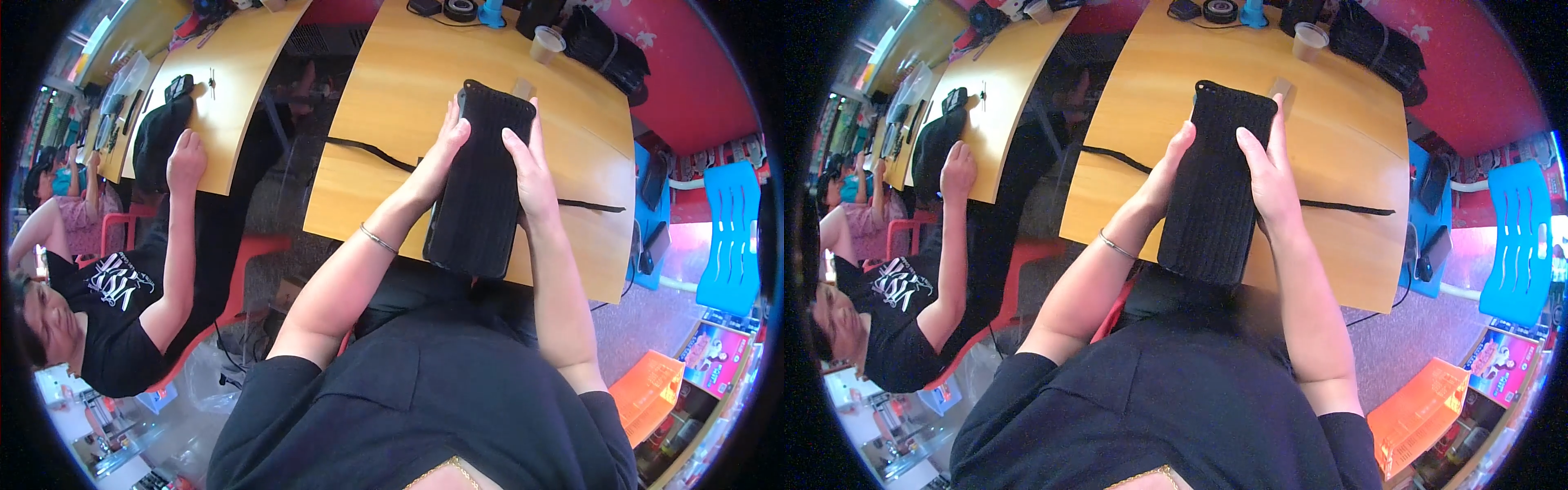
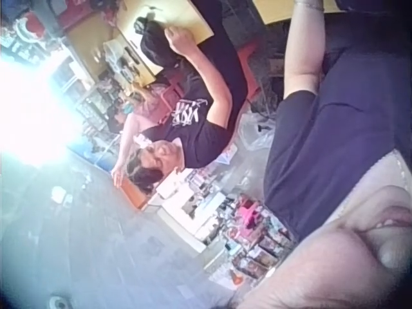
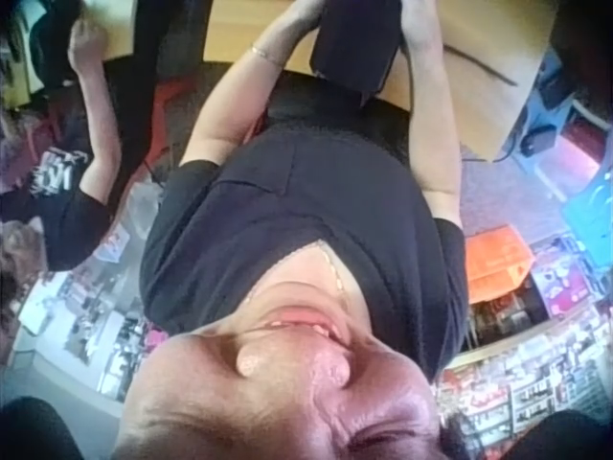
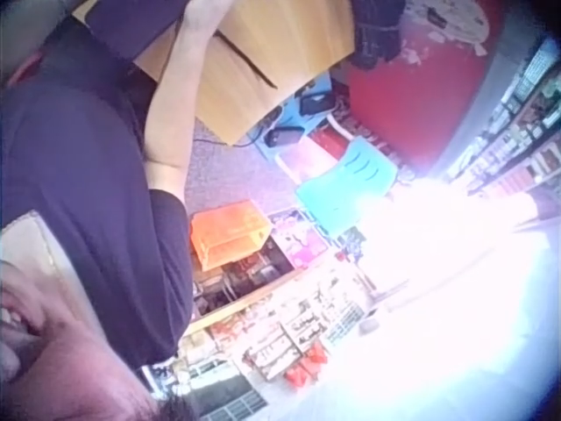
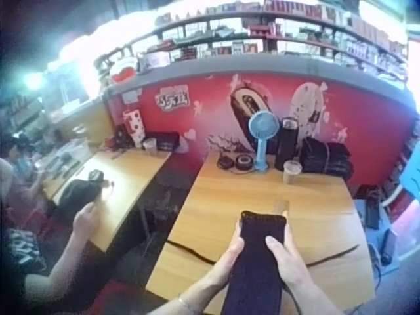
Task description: Bundling a stack of folded black fabric items with a strap.
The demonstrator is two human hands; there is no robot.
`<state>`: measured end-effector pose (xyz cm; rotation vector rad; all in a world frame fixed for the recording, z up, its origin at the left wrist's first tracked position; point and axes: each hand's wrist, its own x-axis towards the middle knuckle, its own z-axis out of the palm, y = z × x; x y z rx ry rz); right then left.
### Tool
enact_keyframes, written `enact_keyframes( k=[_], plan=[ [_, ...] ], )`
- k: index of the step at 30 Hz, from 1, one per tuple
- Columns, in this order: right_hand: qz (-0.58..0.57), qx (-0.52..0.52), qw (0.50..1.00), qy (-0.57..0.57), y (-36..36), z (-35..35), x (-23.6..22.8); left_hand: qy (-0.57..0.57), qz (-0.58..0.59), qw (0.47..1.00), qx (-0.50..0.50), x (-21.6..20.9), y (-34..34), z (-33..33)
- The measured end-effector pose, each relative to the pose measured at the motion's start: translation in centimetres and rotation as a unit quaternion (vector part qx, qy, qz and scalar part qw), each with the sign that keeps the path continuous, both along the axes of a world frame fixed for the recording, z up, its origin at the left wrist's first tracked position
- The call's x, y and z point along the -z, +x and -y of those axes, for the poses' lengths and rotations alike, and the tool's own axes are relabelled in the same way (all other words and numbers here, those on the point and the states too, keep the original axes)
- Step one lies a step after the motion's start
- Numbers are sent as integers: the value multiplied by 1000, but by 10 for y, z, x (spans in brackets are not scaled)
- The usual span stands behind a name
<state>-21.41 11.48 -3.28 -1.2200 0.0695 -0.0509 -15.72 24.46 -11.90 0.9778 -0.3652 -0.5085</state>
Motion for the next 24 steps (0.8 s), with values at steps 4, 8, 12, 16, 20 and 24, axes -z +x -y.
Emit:
enact_keyframes(
  k=[4, 8, 12, 16, 20, 24],
  plan=[
    [1, 19, 999, -27, 1, 11, 11, 89, 36, 993, -73, -1, -3, -1],
    [7, 52, 972, -227, -18, 52, 10, 174, 110, 949, -240, -46, -19, -43],
    [33, 126, 870, -475, -44, 107, 28, 330, 98, 886, -312, -49, -30, -102],
    [89, 46, 704, -703, -63, 146, 34, 445, -10, 840, -312, -19, -32, -135],
    [30, -34, 698, -715, -68, 158, 27, 422, -98, 862, -263, -18, -30, -124],
    [72, -75, 694, -713, -65, 161, 26, 335, -123, 892, -277, -19, -17, -115]
  ],
)
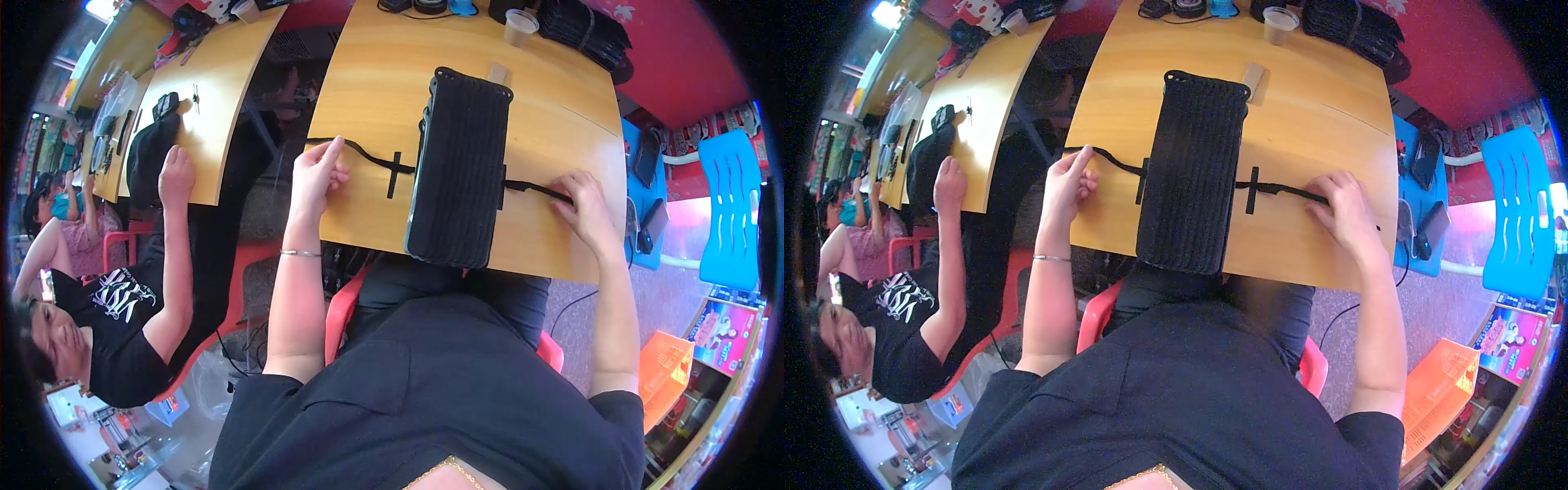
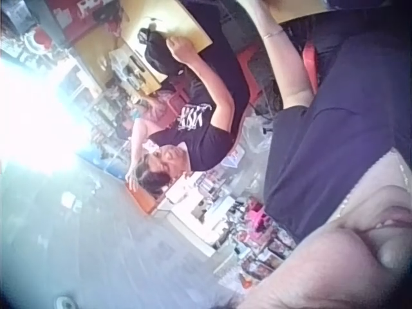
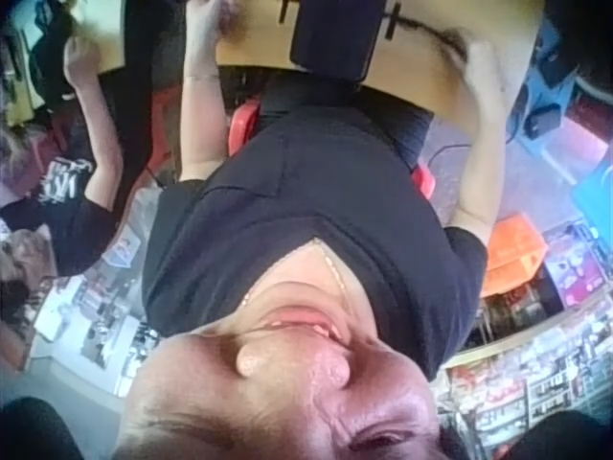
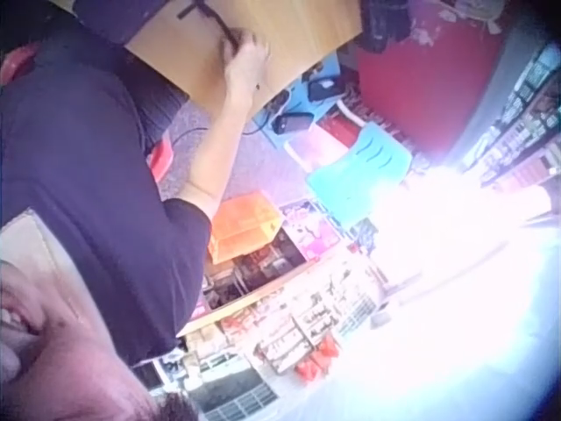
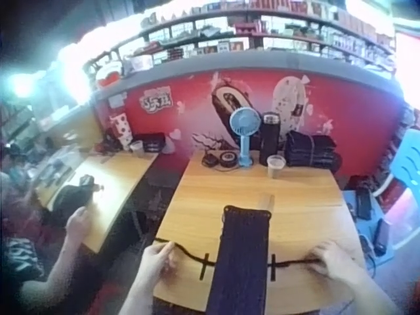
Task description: Bundling a stack of folded black fabric items with a strap.
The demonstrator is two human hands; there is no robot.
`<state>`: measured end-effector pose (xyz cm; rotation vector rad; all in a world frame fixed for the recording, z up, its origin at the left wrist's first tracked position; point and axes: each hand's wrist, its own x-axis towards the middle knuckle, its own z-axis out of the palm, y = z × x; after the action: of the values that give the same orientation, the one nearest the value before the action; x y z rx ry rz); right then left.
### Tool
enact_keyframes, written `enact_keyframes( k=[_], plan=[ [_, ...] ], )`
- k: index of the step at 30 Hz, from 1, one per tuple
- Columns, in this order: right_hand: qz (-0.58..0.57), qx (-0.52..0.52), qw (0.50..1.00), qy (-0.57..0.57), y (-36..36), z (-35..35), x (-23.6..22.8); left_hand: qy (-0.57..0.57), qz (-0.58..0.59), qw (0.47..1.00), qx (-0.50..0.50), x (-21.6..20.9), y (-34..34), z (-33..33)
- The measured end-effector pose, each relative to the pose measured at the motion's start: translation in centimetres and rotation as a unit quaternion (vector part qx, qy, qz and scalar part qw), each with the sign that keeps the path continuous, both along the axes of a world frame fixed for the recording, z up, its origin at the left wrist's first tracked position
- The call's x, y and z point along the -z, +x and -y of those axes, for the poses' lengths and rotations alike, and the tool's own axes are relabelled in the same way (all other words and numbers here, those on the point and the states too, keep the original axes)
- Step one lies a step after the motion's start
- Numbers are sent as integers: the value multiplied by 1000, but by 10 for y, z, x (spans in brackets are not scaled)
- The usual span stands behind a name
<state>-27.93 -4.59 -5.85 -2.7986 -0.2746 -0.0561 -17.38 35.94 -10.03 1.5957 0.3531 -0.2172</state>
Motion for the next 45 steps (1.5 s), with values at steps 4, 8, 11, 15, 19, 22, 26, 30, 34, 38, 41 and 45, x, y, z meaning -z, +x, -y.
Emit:
enact_keyframes(
  k=[4, 8, 11, 15, 19, 22, 26, 30, 34, 38, 41, 45],
  plan=[
    [8, -7, 1000, 29, 1, -6, 0, -40, 12, 998, -46, 11, 17, 4],
    [-135, 20, 988, 72, 3, 0, -8, -174, -5, 982, -72, 7, 22, 8],
    [-213, 51, 943, 251, 1, 5, -15, -199, 105, 960, -165, 5, 20, 9],
    [-351, 72, 853, 379, -2, 7, -51, -129, 201, 967, -89, -19, 7, 12],
    [-366, 41, 773, 517, -4, 26, -47, -110, 269, 955, -55, -37, -6, 18],
    [-368, 3, 697, 615, -1, 21, -54, -72, 287, 954, -52, -46, -13, 24],
    [-327, -50, 733, 595, 0, 12, -64, -33, 317, 948, 0, -60, -18, 32],
    [-280, -57, 804, 522, 8, 8, -65, -36, 354, 934, 14, -74, -21, 49],
    [-227, -62, 865, 444, 13, 0, -70, 82, 437, 894, 58, -89, -21, 64],
    [-63, -97, 863, 492, 19, -40, -75, 133, 480, 862, 94, -99, -21, 75],
    [-43, -68, 817, 571, 22, -61, -63, 173, 505, 838, 111, -110, -25, 82],
    [-13, -41, 825, 564, 33, -93, -69, 261, 574, 761, 152, -115, -20, 87]
  ],
)
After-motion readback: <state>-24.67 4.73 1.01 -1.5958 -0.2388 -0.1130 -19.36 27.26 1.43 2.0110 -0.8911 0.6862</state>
